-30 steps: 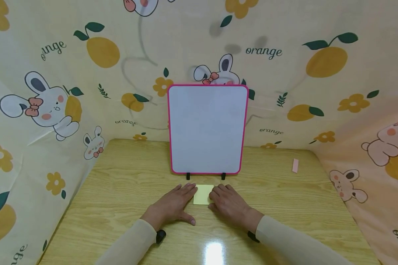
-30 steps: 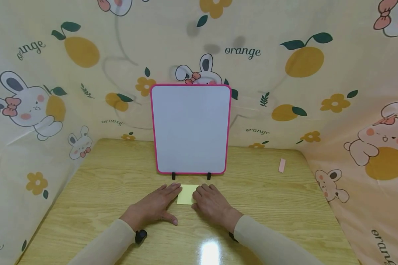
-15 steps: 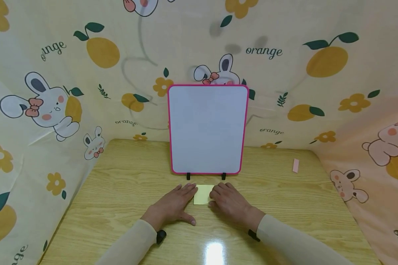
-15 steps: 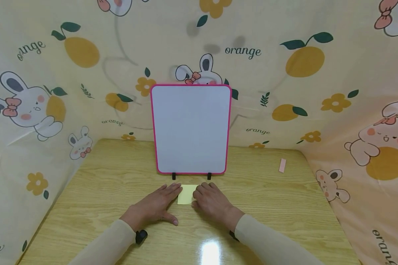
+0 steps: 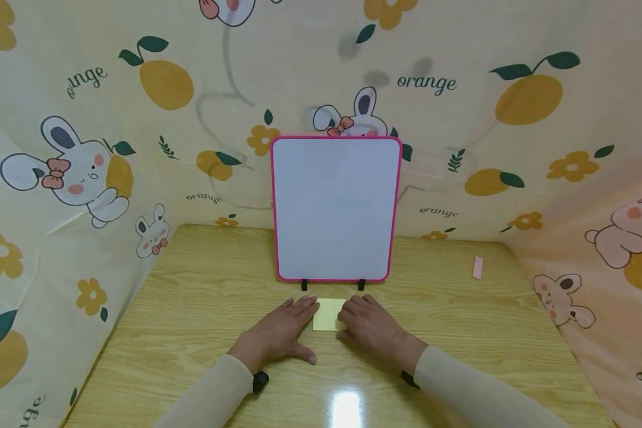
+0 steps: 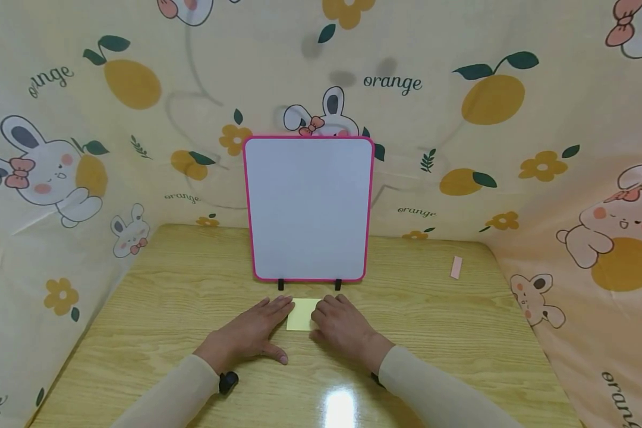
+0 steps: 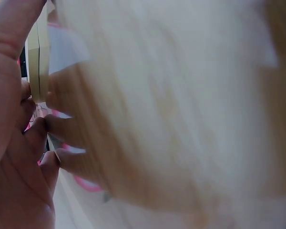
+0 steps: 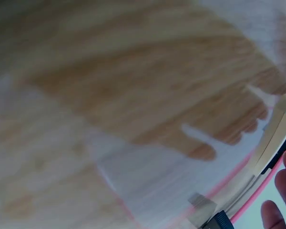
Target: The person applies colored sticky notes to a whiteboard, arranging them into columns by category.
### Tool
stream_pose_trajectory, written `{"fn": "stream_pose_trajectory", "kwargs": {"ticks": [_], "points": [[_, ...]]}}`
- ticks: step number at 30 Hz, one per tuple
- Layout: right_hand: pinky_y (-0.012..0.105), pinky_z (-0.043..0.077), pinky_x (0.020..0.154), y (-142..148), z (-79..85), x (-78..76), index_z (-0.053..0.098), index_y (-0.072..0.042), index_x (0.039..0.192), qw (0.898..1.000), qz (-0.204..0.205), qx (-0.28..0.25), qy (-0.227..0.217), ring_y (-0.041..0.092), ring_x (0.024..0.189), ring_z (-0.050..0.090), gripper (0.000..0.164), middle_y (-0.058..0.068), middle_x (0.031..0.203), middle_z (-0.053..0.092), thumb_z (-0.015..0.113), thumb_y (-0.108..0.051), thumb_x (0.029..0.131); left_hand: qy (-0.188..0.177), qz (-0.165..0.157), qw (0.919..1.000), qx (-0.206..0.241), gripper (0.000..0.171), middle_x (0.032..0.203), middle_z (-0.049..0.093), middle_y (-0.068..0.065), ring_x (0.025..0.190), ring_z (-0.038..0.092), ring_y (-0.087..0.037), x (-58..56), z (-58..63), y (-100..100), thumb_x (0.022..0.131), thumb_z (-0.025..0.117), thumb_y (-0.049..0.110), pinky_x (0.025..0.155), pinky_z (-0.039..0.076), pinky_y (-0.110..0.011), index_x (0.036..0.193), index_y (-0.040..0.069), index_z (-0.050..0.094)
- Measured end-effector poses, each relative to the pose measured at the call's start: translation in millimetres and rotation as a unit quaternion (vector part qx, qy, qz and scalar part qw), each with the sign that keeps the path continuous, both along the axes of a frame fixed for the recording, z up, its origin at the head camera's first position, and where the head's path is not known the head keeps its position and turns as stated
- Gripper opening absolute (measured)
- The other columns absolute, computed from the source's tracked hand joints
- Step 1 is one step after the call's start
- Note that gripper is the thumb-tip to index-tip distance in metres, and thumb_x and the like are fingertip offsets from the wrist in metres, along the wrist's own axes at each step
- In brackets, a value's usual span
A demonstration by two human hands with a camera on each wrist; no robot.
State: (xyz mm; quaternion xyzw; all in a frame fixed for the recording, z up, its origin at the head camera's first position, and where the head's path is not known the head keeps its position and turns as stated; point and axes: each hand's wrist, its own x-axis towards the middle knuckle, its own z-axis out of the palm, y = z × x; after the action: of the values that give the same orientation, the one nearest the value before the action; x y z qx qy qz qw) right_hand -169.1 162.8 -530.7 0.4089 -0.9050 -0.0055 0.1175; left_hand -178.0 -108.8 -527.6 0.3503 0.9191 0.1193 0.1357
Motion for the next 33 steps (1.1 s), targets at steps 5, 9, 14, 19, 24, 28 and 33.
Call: {"fn": "stream_pose_trajectory", "kwargs": {"ticks": [5, 9, 14, 19, 24, 28, 33], "points": [[0.036, 0.055, 0.088, -1.5, 0.8, -0.9, 0.072, -0.015, 0.106, 1.000, -0.011, -0.024, -0.004, 0.018, 0.100, 0.061, 0.023, -0.002, 0.106, 0.070, 0.077, -0.036, 0.098, -0.001, 0.002, 1.0000, 0.004, 0.120, 0.176, 0.023, -0.007, 0.163, 0.021, -0.025, 0.0, 0.7, -0.3, 0.079, 0.076, 0.073, 0.135, 0.019, -0.047, 0.168, 0.009, 0.027], [0.035, 0.055, 0.085, -1.4, 0.0, -3.4, 0.072, -0.015, 0.104, 0.999, -0.013, -0.030, 0.006, 0.018, 0.098, 0.061, 0.025, -0.002, 0.104, 0.070, 0.080, -0.038, 0.095, -0.001, 0.003, 1.0000, 0.006, 0.120, 0.176, 0.023, -0.007, 0.163, 0.021, -0.025, 0.1, -0.7, -0.7, 0.079, 0.076, 0.074, 0.135, 0.019, -0.047, 0.168, 0.009, 0.028], [0.034, 0.054, 0.083, -0.7, -2.6, -4.3, 0.072, -0.016, 0.103, 0.999, -0.010, -0.033, 0.009, 0.017, 0.097, 0.060, 0.030, -0.003, 0.103, 0.070, 0.084, -0.041, 0.090, -0.002, 0.004, 1.0000, 0.004, 0.120, 0.176, 0.023, -0.006, 0.164, 0.020, -0.025, 0.1, -1.8, -1.0, 0.079, 0.075, 0.074, 0.135, 0.019, -0.046, 0.168, 0.010, 0.027], [0.034, 0.053, 0.081, -0.2, -2.5, -4.0, 0.072, -0.016, 0.102, 0.999, -0.014, -0.040, 0.008, 0.016, 0.095, 0.059, 0.030, -0.003, 0.102, 0.069, 0.084, -0.041, 0.090, -0.003, 0.005, 1.0000, 0.004, 0.120, 0.176, 0.023, -0.006, 0.164, 0.020, -0.024, 0.3, -2.9, -0.4, 0.078, 0.076, 0.074, 0.135, 0.019, -0.046, 0.168, 0.010, 0.027], [0.034, 0.052, 0.080, -0.7, 2.2, -4.0, 0.073, -0.016, 0.103, 0.999, -0.010, -0.050, 0.008, 0.017, 0.094, 0.059, 0.028, -0.003, 0.100, 0.069, 0.085, -0.037, 0.089, -0.002, 0.007, 1.0000, 0.002, 0.120, 0.177, 0.022, -0.005, 0.164, 0.020, -0.023, 0.0, -4.1, -0.1, 0.078, 0.075, 0.074, 0.135, 0.019, -0.045, 0.168, 0.011, 0.027], [0.035, 0.054, 0.083, -0.5, 5.1, -4.9, 0.073, -0.016, 0.103, 0.999, 0.000, -0.044, 0.009, 0.017, 0.098, 0.062, 0.025, -0.003, 0.101, 0.069, 0.084, -0.035, 0.091, -0.003, 0.007, 1.0000, 0.004, 0.120, 0.177, 0.022, -0.005, 0.164, 0.020, -0.023, -0.3, -4.7, 0.1, 0.078, 0.075, 0.074, 0.135, 0.019, -0.046, 0.168, 0.010, 0.027], [0.035, 0.055, 0.089, 0.5, 5.1, -4.7, 0.071, -0.017, 0.101, 0.998, 0.028, 0.018, 0.052, 0.017, 0.100, 0.063, 0.017, -0.004, 0.102, 0.070, 0.080, -0.031, 0.095, -0.004, 0.008, 0.9999, 0.006, 0.121, 0.177, 0.022, -0.005, 0.164, 0.020, -0.024, -0.1, -4.0, 0.5, 0.078, 0.076, 0.074, 0.135, 0.018, -0.046, 0.168, 0.011, 0.027]]}}
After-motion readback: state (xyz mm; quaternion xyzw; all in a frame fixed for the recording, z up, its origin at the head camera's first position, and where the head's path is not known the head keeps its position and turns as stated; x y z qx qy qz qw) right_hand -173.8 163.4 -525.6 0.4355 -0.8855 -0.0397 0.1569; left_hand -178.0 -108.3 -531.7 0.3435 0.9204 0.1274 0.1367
